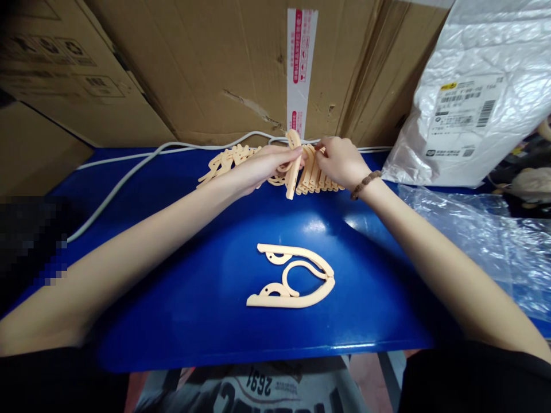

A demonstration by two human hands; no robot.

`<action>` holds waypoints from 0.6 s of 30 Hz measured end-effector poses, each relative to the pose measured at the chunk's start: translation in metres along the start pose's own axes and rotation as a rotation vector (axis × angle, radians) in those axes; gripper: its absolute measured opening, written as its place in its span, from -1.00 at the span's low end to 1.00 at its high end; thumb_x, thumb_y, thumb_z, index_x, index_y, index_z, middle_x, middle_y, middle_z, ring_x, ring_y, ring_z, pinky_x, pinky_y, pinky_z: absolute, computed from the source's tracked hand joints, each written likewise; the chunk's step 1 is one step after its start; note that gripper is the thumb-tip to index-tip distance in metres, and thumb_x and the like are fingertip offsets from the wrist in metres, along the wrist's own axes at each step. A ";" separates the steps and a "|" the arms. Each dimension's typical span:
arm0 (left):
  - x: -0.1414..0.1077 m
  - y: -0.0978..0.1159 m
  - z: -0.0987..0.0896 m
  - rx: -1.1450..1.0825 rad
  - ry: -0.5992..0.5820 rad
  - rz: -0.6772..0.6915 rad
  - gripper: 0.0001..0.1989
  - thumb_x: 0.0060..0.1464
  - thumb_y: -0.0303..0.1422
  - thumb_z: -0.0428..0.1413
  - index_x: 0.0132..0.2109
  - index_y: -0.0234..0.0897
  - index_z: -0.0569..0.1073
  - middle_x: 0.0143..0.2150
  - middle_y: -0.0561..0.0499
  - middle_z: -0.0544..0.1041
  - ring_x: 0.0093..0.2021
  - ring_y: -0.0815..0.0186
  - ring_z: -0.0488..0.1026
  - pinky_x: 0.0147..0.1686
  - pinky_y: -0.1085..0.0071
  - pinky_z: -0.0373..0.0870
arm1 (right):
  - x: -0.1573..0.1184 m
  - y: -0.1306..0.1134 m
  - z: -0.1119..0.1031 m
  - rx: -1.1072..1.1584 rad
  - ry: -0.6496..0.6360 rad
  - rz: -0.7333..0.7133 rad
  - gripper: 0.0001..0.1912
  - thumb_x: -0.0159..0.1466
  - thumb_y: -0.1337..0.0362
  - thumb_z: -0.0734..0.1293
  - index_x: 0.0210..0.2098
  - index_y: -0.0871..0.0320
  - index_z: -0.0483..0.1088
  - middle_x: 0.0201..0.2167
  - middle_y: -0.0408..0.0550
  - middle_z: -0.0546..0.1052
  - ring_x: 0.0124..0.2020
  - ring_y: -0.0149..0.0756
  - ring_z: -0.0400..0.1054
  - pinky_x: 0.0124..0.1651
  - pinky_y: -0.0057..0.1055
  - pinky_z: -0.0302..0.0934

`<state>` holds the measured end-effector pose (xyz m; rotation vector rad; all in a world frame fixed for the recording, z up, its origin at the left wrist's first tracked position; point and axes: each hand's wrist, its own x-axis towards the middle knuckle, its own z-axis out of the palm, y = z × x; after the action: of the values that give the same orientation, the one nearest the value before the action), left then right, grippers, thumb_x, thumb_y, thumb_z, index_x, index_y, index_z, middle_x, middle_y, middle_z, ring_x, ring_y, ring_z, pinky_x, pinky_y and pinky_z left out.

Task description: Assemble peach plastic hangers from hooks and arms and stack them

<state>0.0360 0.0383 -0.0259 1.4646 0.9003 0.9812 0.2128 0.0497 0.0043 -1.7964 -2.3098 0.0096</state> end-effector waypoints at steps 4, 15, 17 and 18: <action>-0.006 0.010 -0.006 0.056 0.079 0.007 -0.72 0.20 -0.28 0.22 -0.44 -0.33 0.49 -0.57 0.09 0.37 -0.56 0.47 0.30 -0.45 0.43 0.30 | -0.016 -0.018 -0.012 0.457 -0.025 -0.097 -0.51 0.42 -0.01 0.10 -0.31 0.15 0.50 -0.40 0.01 0.57 -0.46 -0.25 0.41 -0.34 -0.31 0.25; -0.037 0.035 -0.041 0.044 0.115 0.058 -0.90 0.20 -0.43 0.18 -0.16 -0.34 0.58 -0.18 -0.09 0.63 -0.26 0.32 0.59 -0.31 0.48 0.43 | -0.026 -0.022 -0.029 0.802 -0.154 -0.196 -0.42 0.16 0.00 0.45 0.13 0.03 0.35 -0.35 -0.12 0.53 -0.35 -0.23 0.39 -0.28 -0.29 0.31; -0.037 0.039 -0.052 -0.024 0.025 0.007 -0.84 0.25 -0.35 0.14 -0.13 -0.34 0.57 -0.20 -0.11 0.62 -0.21 0.27 0.60 -0.25 0.44 0.48 | -0.026 -0.018 -0.034 0.734 -0.124 -0.234 -0.50 0.22 0.01 0.41 0.09 0.03 0.39 -0.36 -0.12 0.51 -0.36 -0.25 0.36 -0.30 -0.32 0.28; -0.037 0.041 -0.057 -0.085 -0.011 -0.034 -0.76 0.30 -0.28 0.08 -0.12 -0.35 0.56 -0.22 -0.12 0.62 -0.21 0.25 0.60 -0.23 0.40 0.50 | -0.026 -0.017 -0.036 0.702 -0.101 -0.247 -0.55 0.24 0.01 0.40 0.07 0.03 0.41 -0.35 -0.11 0.50 -0.36 -0.26 0.35 -0.31 -0.33 0.27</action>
<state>-0.0297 0.0199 0.0147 1.3773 0.8626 0.9735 0.2092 0.0159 0.0370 -1.1746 -2.1764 0.7787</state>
